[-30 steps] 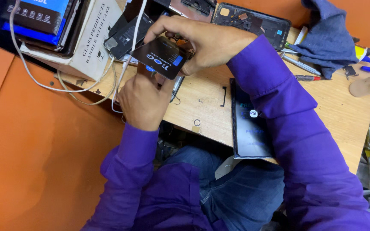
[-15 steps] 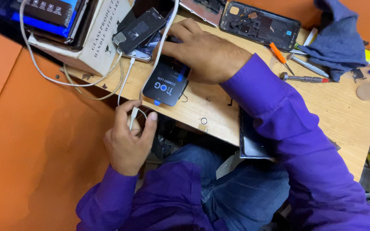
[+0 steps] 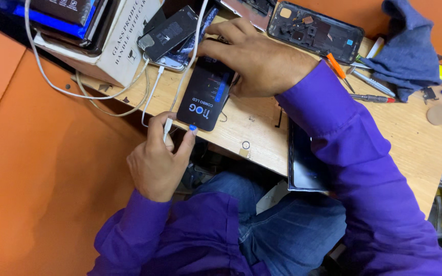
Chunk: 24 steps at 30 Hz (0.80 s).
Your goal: The person cleans the back of a smartphone with a toothbrush, then assembles the device by inserting a battery and connecting internal components. They test the phone by plugging in a charging cable and observing the screen display.
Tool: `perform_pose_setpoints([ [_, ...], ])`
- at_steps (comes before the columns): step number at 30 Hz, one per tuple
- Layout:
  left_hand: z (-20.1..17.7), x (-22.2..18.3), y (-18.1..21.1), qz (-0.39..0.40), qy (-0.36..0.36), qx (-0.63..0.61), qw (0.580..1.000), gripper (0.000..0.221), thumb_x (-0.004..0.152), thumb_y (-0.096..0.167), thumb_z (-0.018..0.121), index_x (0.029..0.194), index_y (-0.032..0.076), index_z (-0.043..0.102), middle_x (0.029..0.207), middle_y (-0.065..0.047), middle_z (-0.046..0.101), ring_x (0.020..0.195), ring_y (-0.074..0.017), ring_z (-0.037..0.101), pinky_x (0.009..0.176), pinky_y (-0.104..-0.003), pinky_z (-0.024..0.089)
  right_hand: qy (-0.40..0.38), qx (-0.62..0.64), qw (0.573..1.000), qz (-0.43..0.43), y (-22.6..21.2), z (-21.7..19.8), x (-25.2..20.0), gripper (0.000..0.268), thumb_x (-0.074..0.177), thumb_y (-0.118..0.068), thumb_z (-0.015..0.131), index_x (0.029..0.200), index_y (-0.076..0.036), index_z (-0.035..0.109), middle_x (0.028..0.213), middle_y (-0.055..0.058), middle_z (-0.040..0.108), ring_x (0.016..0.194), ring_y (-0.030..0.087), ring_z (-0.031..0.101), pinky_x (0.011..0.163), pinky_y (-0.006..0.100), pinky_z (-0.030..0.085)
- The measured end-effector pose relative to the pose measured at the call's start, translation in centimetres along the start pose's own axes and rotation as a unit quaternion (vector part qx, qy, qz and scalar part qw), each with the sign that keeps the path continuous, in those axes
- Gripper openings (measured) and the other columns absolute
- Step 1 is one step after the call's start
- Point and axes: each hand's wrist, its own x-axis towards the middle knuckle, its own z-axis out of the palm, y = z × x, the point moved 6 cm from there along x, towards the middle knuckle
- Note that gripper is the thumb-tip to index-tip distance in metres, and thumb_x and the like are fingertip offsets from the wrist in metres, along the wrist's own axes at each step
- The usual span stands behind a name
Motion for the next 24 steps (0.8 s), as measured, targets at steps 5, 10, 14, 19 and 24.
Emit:
perform_pose_setpoints([
  [5, -0.3, -0.1, 0.1, -0.007, -0.029, -0.004, 1.0, 0.046, 0.088, 0.033, 0.077, 0.127, 0.013, 0.062, 0.063, -0.009, 0.065, 0.06, -0.0322, 0.068, 0.056, -0.048, 0.051, 0.015, -0.061, 0.998, 0.028, 0.9, -0.1, 0.0, 0.097, 0.058, -0.005, 0.091, 0.145, -0.021, 0.052, 0.149, 0.017, 0.044, 0.144, 0.049, 0.024, 0.114, 0.056, 0.032],
  [10, -0.5, -0.1, 0.0, -0.004, -0.024, 0.02, 0.999, 0.048, 0.091, 0.032, 0.072, 0.134, 0.013, 0.061, 0.069, -0.012, 0.07, 0.065, -0.0336, 0.071, 0.059, -0.048, 0.052, 0.021, -0.02, 0.999, 0.029, 2.0, -0.1, -0.1, 0.098, 0.061, -0.007, 0.092, 0.148, -0.019, 0.048, 0.148, 0.019, 0.044, 0.144, 0.046, 0.028, 0.116, 0.052, 0.035],
  [14, -0.5, -0.1, -0.2, -0.004, -0.02, 0.037, 0.999, 0.051, 0.092, 0.033, 0.073, 0.138, 0.013, 0.06, 0.068, -0.013, 0.07, 0.063, -0.0345, 0.07, 0.059, -0.049, 0.053, 0.046, -0.008, 0.998, 0.032, 2.3, -0.5, -0.3, 0.097, 0.064, -0.01, 0.094, 0.15, -0.018, 0.049, 0.149, 0.018, 0.046, 0.144, 0.042, 0.035, 0.117, 0.048, 0.038],
  [19, -1.3, -0.7, -0.2, -0.007, 0.004, -0.014, 1.0, 0.055, 0.094, 0.033, 0.07, 0.142, 0.009, 0.057, 0.067, -0.013, 0.068, 0.062, -0.033, 0.07, 0.059, -0.047, 0.054, 0.049, -0.007, 0.998, 0.038, 1.9, -1.3, -0.1, 0.091, 0.067, -0.013, 0.092, 0.148, -0.014, 0.051, 0.144, 0.018, 0.049, 0.138, 0.042, 0.042, 0.112, 0.047, 0.042],
  [24, -0.6, -3.0, 0.1, -0.006, -0.047, -0.124, 0.991, 0.032, 0.093, 0.028, 0.069, 0.118, 0.008, 0.061, 0.063, -0.011, 0.063, 0.055, -0.0281, 0.069, 0.053, -0.043, 0.053, 0.038, -0.008, 0.999, -0.014, -2.1, -5.9, -0.5, 0.066, 0.089, -0.019, 0.086, 0.146, -0.008, 0.054, 0.135, 0.018, 0.062, 0.13, 0.039, 0.057, 0.106, 0.047, 0.046],
])
